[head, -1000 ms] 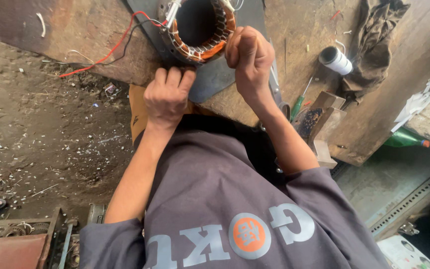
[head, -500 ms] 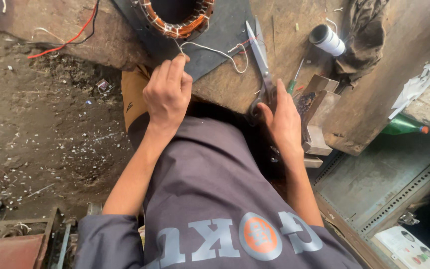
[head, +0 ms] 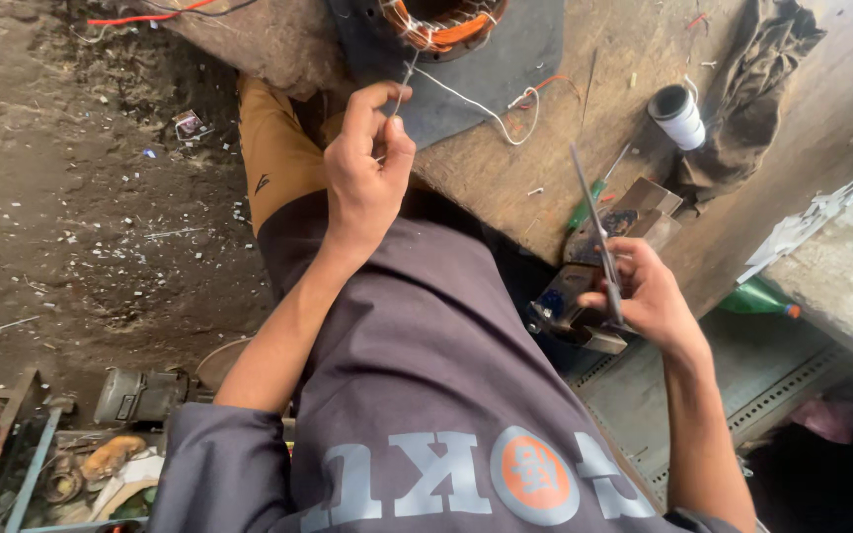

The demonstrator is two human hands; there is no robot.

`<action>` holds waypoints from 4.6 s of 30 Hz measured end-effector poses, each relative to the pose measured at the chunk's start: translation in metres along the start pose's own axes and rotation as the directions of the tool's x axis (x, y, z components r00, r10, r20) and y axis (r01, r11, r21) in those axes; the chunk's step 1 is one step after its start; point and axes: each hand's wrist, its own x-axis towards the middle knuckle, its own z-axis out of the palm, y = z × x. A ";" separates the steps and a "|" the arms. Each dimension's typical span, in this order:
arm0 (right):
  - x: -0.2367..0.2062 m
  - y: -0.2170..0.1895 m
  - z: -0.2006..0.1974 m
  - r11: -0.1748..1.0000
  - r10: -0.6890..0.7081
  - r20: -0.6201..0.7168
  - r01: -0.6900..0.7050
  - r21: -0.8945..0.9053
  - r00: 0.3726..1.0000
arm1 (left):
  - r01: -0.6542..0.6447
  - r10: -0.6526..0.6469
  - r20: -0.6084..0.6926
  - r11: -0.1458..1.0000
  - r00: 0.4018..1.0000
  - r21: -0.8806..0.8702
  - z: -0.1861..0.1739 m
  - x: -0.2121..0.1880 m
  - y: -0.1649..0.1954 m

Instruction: The person ties white string around the copper windings of a stator to secure them, then uses scissors to cut the excess string. They continue to adjust the windings and tie additional string to ensure the coils are held in place.

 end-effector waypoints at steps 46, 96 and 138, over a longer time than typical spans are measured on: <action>0.123 -0.123 -0.042 0.577 -0.528 -0.055 0.310 -0.756 0.847 | -0.305 0.464 -0.054 0.661 0.884 0.685 -0.057 0.046 0.050; -0.009 -0.094 0.208 0.960 -0.213 -0.905 0.250 -0.124 0.368 | -0.853 0.449 0.858 0.521 0.250 -0.023 -0.121 0.182 0.030; 0.114 -0.188 0.197 0.683 -0.443 -0.768 0.729 0.046 0.463 | -0.812 0.328 0.840 0.547 0.432 0.205 -0.107 0.145 0.038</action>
